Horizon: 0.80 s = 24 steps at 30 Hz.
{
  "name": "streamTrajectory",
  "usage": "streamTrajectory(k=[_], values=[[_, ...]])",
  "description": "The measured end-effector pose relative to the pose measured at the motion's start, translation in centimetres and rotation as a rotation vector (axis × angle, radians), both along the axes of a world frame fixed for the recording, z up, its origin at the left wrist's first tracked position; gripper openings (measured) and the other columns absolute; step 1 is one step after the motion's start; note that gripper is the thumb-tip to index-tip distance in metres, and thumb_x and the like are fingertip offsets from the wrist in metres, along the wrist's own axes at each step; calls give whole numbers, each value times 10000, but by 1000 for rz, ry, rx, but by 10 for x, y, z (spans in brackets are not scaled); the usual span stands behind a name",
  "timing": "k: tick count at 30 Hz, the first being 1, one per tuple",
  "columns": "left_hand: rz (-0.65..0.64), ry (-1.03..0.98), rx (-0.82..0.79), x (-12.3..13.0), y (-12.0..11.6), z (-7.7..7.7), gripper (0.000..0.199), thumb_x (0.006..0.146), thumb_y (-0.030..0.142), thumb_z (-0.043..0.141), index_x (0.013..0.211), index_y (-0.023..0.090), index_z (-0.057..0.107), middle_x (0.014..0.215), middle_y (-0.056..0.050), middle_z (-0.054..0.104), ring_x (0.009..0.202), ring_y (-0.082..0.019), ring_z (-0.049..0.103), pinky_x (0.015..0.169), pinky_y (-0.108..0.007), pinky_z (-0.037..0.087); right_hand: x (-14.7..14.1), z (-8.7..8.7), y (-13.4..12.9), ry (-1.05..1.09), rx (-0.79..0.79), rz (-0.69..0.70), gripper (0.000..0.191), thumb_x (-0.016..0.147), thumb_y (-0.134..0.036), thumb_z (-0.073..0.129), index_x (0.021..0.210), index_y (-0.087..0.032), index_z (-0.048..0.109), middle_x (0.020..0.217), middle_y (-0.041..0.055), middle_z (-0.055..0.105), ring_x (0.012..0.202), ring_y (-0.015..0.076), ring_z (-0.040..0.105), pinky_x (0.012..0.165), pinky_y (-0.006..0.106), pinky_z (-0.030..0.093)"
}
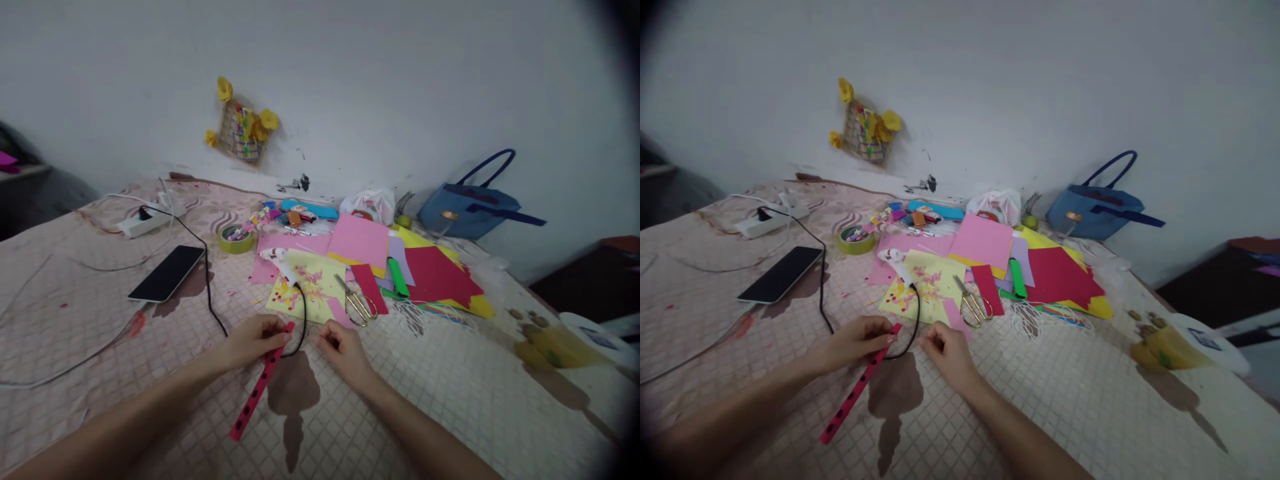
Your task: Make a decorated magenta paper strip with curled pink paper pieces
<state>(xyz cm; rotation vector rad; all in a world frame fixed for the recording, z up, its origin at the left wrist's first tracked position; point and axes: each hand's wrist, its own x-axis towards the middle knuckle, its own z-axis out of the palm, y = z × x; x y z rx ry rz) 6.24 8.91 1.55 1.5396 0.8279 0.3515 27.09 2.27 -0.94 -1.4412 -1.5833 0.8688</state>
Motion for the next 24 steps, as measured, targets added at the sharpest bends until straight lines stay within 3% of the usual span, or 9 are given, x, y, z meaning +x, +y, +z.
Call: streamTrajectory(k=[3, 5, 7, 11, 16, 20, 24], values=[[-23, 34, 89, -1, 1, -3, 322, 769, 471, 545, 707, 158, 509, 588, 41, 472, 516, -85, 439, 489, -200, 339, 4, 0, -1, 86, -21, 50, 69, 743, -193, 543, 793, -195, 496, 646, -46, 446, 580, 106, 431, 536, 218, 340], [-23, 74, 130, -1, 1, -2, 311, 771, 467, 537, 703, 165, 516, 584, 39, 478, 516, -93, 439, 494, -205, 333, 6, 2, -1, 91, 7, 112, 204, 717, -111, 501, 900, -201, 498, 740, -25, 470, 669, 119, 470, 600, 225, 378], [-17, 108, 176, -2, 3, 0, 301, 775, 459, 530, 688, 171, 516, 575, 37, 483, 514, -99, 438, 497, -208, 325, 8, 4, -1, 42, 49, 141, 224, 711, -78, 474, 894, -203, 506, 798, -4, 489, 731, 132, 483, 650, 242, 391], [-7, 141, 269, -5, 7, -1, 309, 785, 459, 512, 668, 173, 513, 567, 34, 471, 521, -101, 425, 494, -207, 301, 7, 6, -2, -29, 83, 117, 112, 794, -136, 462, 844, -200, 540, 800, 17, 535, 737, 144, 501, 656, 258, 390], [0, 171, 287, -11, 15, 0, 324, 806, 475, 470, 713, 172, 536, 568, 33, 482, 504, -105, 440, 476, -207, 297, 2, 7, -5, -140, 69, 163, 144, 863, -223, 441, 804, -197, 569, 708, 6, 561, 659, 136, 501, 607, 252, 371], [101, 225, 411, -18, 24, 5, 317, 801, 459, 482, 905, 171, 563, 591, 27, 548, 519, -123, 491, 499, -215, 318, 1, 8, -6, -232, 136, 238, 140, 857, -197, 445, 798, -199, 572, 756, 21, 589, 720, 149, 533, 654, 264, 379], [228, 284, 508, -29, 39, 10, 337, 768, 471, 515, 919, 174, 560, 588, 22, 575, 518, -135, 498, 506, -226, 315, 1, 8, -5, -263, 159, 229, 139, 851, -189, 448, 789, -192, 572, 737, 22, 585, 699, 143, 532, 632, 254, 380]])
